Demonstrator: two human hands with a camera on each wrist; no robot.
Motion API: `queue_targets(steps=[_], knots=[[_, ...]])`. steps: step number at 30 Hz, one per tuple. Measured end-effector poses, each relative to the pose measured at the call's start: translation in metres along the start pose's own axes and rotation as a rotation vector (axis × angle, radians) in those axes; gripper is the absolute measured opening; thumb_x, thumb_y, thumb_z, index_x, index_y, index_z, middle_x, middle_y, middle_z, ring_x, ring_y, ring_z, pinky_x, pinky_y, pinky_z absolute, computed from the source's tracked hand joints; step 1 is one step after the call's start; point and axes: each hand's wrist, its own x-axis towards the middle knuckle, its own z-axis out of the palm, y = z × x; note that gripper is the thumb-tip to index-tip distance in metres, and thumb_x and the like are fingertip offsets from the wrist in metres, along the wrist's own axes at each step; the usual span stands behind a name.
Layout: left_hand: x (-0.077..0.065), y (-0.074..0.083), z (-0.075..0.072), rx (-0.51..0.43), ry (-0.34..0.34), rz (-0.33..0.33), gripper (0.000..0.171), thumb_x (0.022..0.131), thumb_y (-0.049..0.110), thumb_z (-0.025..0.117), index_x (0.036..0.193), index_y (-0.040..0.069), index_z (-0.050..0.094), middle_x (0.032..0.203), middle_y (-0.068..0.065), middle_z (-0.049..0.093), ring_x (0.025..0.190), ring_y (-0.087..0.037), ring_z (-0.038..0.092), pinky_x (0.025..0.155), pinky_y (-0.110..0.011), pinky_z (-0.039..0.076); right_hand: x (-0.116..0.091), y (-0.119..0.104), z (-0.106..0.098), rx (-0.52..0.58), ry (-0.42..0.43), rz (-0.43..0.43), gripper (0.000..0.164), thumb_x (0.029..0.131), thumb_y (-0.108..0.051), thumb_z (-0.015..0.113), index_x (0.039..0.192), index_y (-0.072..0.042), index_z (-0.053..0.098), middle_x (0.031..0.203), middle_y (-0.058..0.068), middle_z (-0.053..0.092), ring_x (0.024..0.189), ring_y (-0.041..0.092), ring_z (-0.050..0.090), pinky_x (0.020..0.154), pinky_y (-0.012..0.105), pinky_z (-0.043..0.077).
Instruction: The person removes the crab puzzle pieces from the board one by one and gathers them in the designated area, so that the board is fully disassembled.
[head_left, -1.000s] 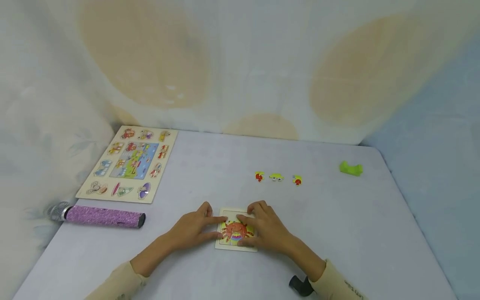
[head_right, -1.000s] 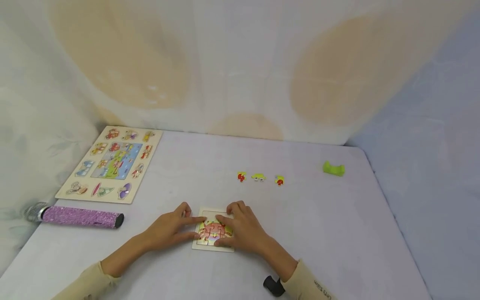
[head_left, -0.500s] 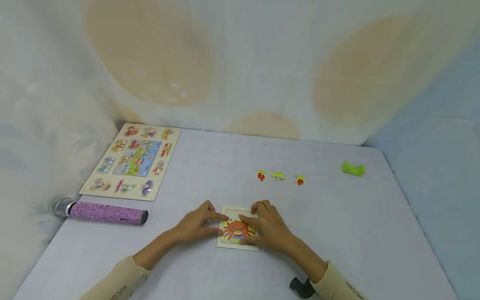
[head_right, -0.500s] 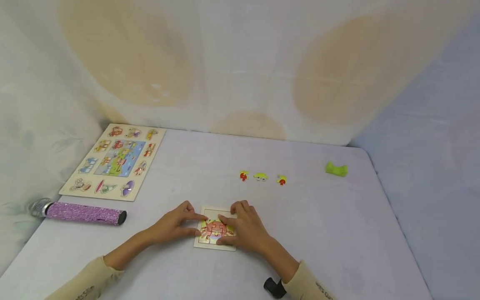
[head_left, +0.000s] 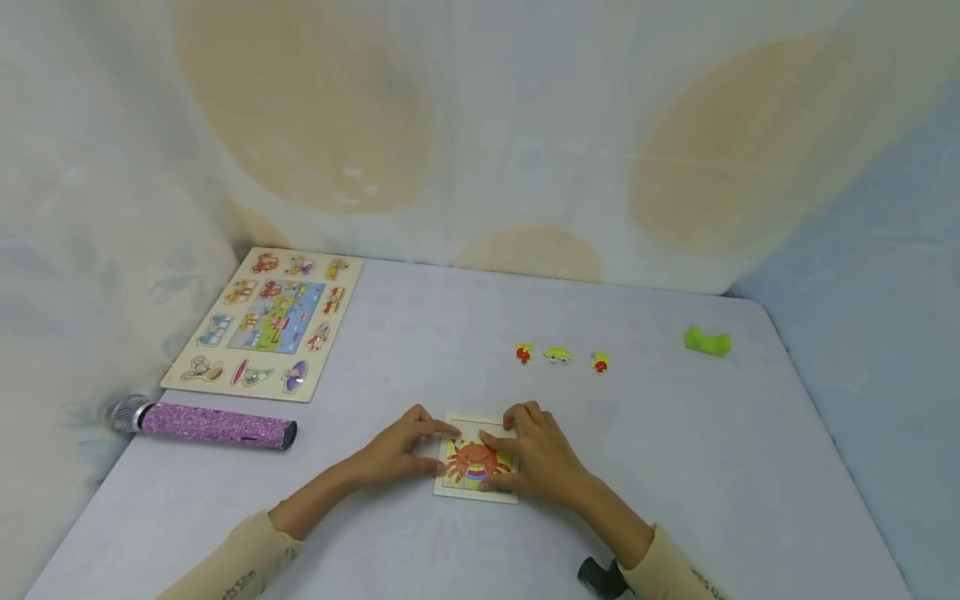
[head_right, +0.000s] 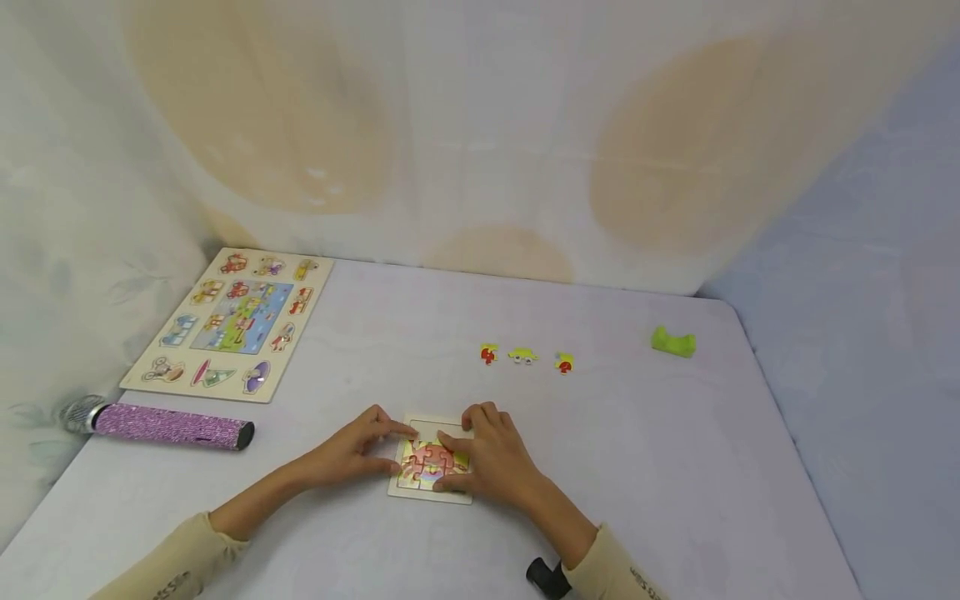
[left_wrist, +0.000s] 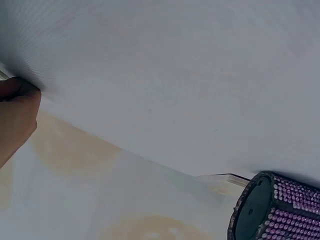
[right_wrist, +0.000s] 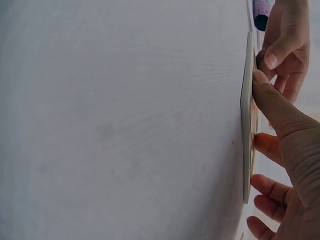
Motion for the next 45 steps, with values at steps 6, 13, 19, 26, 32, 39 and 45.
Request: queue_targets(steps=[6,13,19,26,32,39,45], knots=[[-0.0011,-0.0036,-0.0005,0.157,0.036,0.007,0.047,0.088,0.038,0.074,0.132,0.022,0.066,0.1,0.002,0.037,0.079,-0.011,0.038,0.065,-0.022,0.034,-0.0004,0.0001,0.0017,-0.001,-0.003,0.005,0.069,0.074,-0.065,0.076,0.131,-0.026,0.065,0.112,0.002,0.048,0.107,0.019,0.038,0.092,0.039,0.038],[-0.001,-0.0057,-0.0018,0.147,0.022,0.016,0.037,0.09,0.038,0.072,0.125,0.026,0.071,0.099,0.004,0.038,0.078,-0.009,0.036,0.064,-0.021,0.033,-0.0016,0.0007,0.0018,0.006,0.015,0.006,0.07,0.073,-0.066,0.076,0.13,-0.026,0.066,0.111,0.002,0.049,0.106,0.019,0.038,0.09,0.038,0.038],[-0.0006,-0.0035,-0.0025,0.064,0.014,-0.007,0.036,0.089,0.035,0.074,0.122,0.022,0.073,0.099,0.003,0.039,0.082,-0.011,0.037,0.067,-0.022,0.033,-0.0015,0.0009,0.001,-0.004,0.025,-0.001,0.07,0.072,-0.066,0.076,0.129,-0.027,0.067,0.111,0.002,0.049,0.107,0.018,0.039,0.09,0.039,0.039],[0.0043,-0.0014,-0.0028,-0.093,-0.003,-0.019,0.034,0.088,0.023,0.076,0.121,0.017,0.073,0.097,0.0,0.041,0.088,-0.014,0.038,0.075,-0.024,0.035,-0.0012,0.0012,0.0007,-0.007,0.021,-0.001,0.07,0.072,-0.066,0.077,0.129,-0.029,0.066,0.111,0.002,0.049,0.108,0.018,0.039,0.091,0.039,0.039],[0.0043,-0.0001,-0.0017,-0.143,0.015,-0.022,0.033,0.087,0.02,0.076,0.119,0.013,0.074,0.096,0.0,0.042,0.087,-0.014,0.037,0.073,-0.024,0.035,-0.0009,0.0006,0.0014,-0.015,0.008,-0.006,0.07,0.072,-0.066,0.076,0.13,-0.029,0.066,0.111,0.002,0.049,0.107,0.018,0.039,0.09,0.039,0.039],[-0.0025,0.0002,-0.001,-0.028,0.066,0.044,0.035,0.086,0.025,0.078,0.118,0.013,0.074,0.096,0.004,0.042,0.088,-0.011,0.04,0.076,-0.023,0.037,0.0004,-0.0002,0.0007,-0.011,-0.002,-0.005,0.069,0.074,-0.066,0.075,0.131,-0.029,0.065,0.111,0.002,0.048,0.107,0.019,0.038,0.09,0.039,0.038],[-0.0038,0.0,0.0002,0.097,0.062,0.038,0.038,0.089,0.034,0.073,0.124,0.017,0.072,0.099,0.007,0.041,0.085,-0.01,0.041,0.07,-0.022,0.038,0.0001,-0.0003,-0.0003,-0.04,-0.006,-0.003,0.069,0.075,-0.068,0.073,0.131,-0.029,0.065,0.11,0.002,0.048,0.107,0.02,0.039,0.09,0.041,0.038]])
